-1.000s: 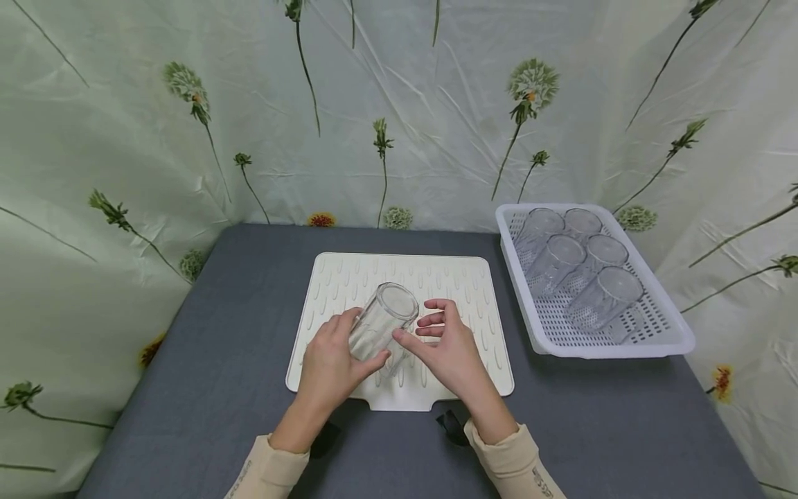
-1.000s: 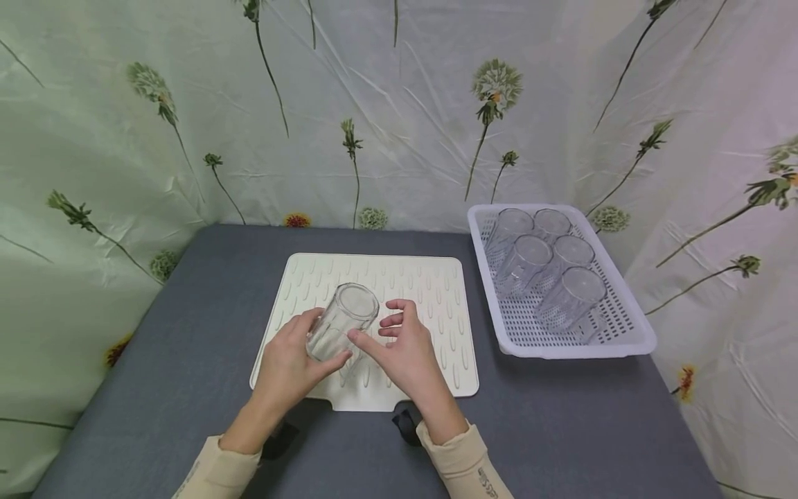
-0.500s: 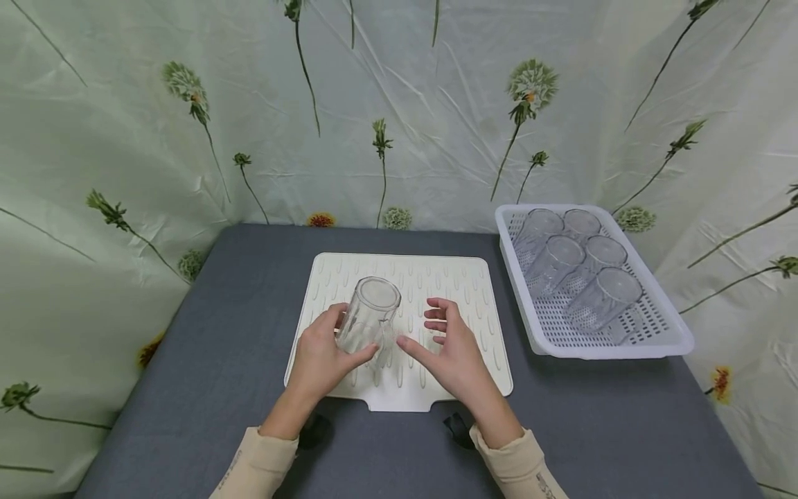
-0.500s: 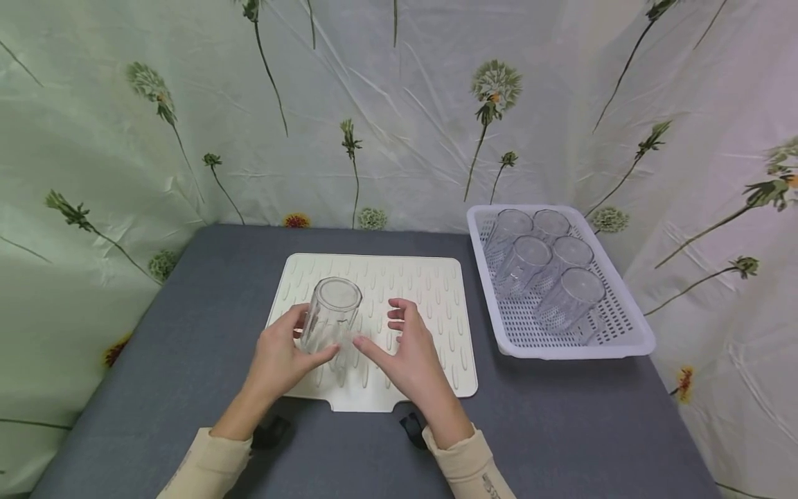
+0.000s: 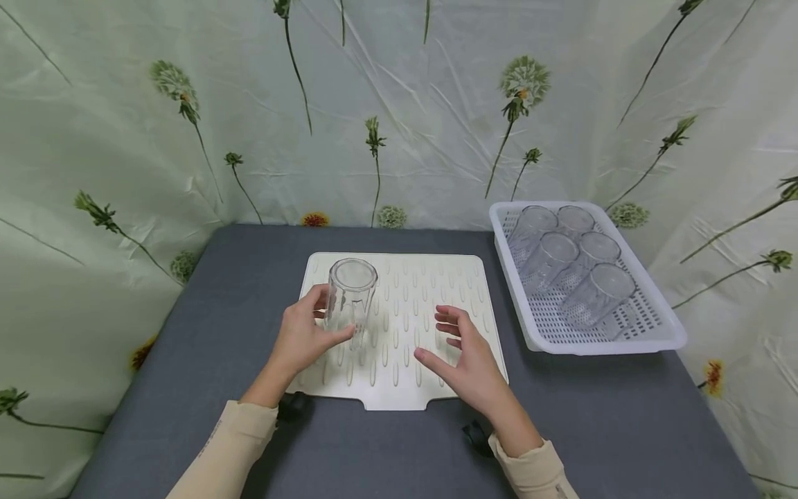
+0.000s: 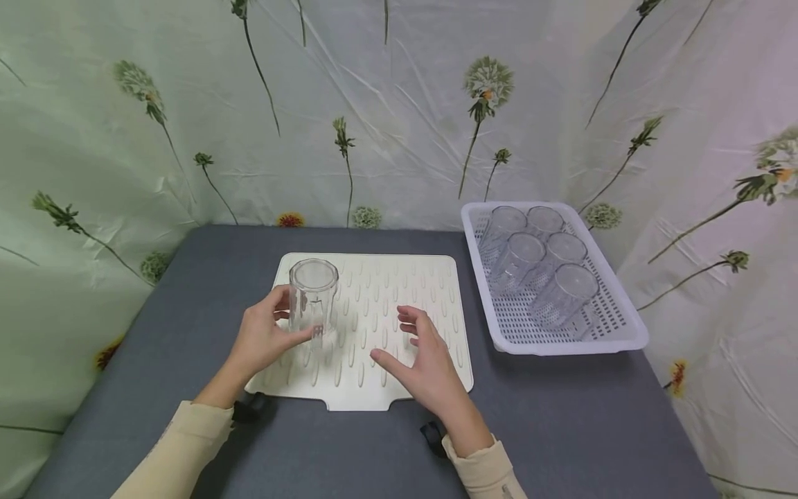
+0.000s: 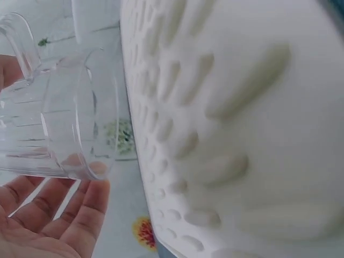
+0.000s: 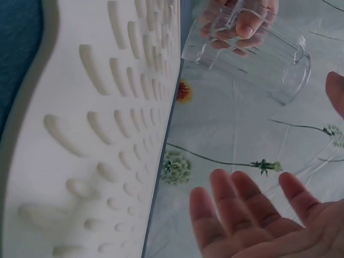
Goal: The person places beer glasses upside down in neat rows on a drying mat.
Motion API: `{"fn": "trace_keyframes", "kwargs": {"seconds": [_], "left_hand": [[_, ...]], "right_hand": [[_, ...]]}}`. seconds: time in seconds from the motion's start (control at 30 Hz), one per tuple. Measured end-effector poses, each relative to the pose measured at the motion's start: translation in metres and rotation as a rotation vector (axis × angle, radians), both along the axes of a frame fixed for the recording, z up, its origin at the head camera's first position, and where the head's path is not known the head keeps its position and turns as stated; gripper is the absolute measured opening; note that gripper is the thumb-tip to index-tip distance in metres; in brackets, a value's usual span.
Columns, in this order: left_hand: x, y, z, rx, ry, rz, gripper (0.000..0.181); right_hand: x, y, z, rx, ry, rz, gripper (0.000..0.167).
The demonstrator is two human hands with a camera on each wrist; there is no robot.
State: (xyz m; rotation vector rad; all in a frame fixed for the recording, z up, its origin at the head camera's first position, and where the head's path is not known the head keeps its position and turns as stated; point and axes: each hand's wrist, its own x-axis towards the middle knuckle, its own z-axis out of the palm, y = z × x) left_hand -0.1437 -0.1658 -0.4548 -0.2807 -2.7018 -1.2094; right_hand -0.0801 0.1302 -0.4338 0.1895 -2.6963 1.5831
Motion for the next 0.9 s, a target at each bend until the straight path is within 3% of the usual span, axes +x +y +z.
{"fn": "trace_keyframes", "kwargs": {"seconds": [0.27, 0.47, 0.67, 0.9], "left_hand": [[-0.013, -0.012, -0.004, 0.006, -0.013, 0.017, 0.062], [-0.024, -0.012, -0.001, 0.016, 0.002, 0.009, 0.062], [-0.035, -0.015, 0.001, 0.032, -0.003, 0.015, 0.057], [-0.044, -0.025, 0.002, 0.042, -0.009, 0.036, 0.059]], "right_hand": [[0.005, 0.017, -0.010, -0.012, 0.058, -0.002, 0.079], [0.012, 0.039, -0.016, 0.052, 0.077, -0.047, 0.077], [0.019, 0.057, -0.020, 0.092, 0.074, -0.083, 0.074], [0.024, 0.066, -0.022, 0.065, 0.056, -0.090, 0.062]]}}
